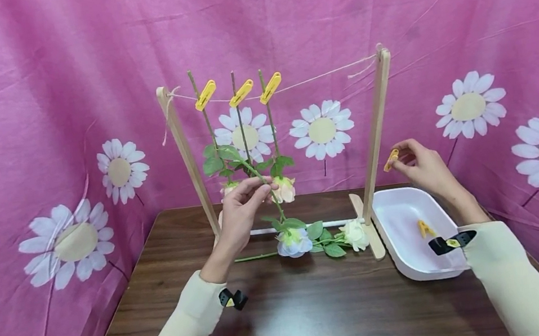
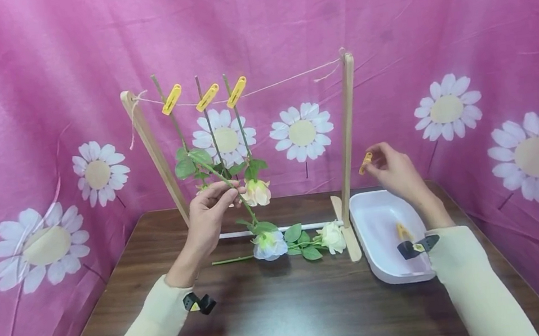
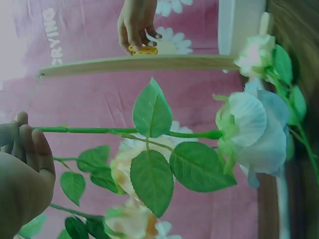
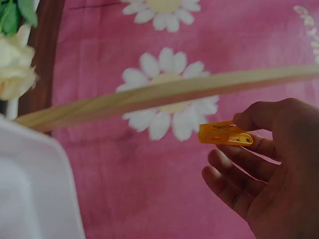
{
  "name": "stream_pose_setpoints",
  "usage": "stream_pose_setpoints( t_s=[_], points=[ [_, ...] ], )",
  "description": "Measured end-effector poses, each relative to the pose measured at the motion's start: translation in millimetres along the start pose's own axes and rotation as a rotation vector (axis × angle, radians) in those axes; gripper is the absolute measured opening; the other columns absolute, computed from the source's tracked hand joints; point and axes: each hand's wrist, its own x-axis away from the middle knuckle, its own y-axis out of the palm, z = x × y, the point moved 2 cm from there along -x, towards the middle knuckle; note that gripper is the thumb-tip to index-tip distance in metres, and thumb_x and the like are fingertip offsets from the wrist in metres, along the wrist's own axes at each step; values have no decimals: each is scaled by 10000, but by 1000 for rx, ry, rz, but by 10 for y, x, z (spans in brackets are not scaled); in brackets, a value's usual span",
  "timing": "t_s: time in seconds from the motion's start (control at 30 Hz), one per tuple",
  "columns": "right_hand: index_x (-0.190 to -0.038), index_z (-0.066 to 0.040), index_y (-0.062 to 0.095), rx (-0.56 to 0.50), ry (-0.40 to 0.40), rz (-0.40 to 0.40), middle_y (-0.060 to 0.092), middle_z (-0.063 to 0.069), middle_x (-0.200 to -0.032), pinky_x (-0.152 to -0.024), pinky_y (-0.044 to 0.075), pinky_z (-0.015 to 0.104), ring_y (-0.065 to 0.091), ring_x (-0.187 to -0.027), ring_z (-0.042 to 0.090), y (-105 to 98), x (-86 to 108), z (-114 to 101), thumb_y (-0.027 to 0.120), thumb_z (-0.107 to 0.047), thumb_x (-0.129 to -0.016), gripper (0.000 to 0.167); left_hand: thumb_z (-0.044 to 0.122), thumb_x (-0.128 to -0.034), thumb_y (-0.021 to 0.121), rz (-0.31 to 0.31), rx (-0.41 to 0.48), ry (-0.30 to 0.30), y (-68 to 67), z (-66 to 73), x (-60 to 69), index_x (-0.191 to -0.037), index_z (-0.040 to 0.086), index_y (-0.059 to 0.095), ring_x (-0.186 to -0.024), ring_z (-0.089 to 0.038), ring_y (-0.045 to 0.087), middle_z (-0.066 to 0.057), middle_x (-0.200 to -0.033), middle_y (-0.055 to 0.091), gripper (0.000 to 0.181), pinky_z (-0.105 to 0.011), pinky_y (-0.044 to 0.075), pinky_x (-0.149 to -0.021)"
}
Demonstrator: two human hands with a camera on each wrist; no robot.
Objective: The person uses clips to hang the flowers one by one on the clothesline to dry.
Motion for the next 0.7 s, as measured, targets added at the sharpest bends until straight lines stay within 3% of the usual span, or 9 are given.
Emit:
stream_pose_setpoints(
  t_s=[0.1,0.23,0.43,0.63,0.7],
  points=[
    [-1296,28,625,-32,-21,51,723,248,-1057,-726,423,35,524,-794,-149,-48,-16,-133,689,-128,-1024,320,15,-1047,641,6,-11,25,70,61,-48,-1244,-145,664,-923,-117,713,80,-1023,806,255,-218,597,-793],
    [-1287,26,611,-100,-32,138,729,155,-1068,-788,434,33,550,-865,-157,-90,-34,-305,666,-106,-1021,302,25,-1048,644,17,-36,57,158,145,-118,-1230,-133,678,-912,-126,705,108,-1016,804,243,-202,575,-735],
    [-1354,97,463,-301,-90,214,672,-114,-1049,-844,484,32,639,-948,-99,-134,-89,-492,522,-5,-1063,314,49,-1048,655,23,-53,80,286,235,-234,-1243,-93,698,-1036,-140,730,137,-1028,799,245,-300,589,-860],
    [-1331,-54,509,-514,-157,183,642,-78,-932,-643,507,125,601,-738,39,-156,-128,-694,513,-14,-1094,240,9,-1044,644,-16,-2,111,435,290,-364,-1257,-126,678,-1032,-68,745,138,-1021,796,254,-311,606,-992],
    [-1321,-60,547,-515,-182,171,658,-72,-919,-583,475,141,576,-698,37,-151,-137,-775,551,-26,-1089,235,9,-1047,640,-32,10,111,476,303,-416,-1255,-125,678,-1043,-71,747,133,-1013,795,250,-315,603,-1009]
  ],
)
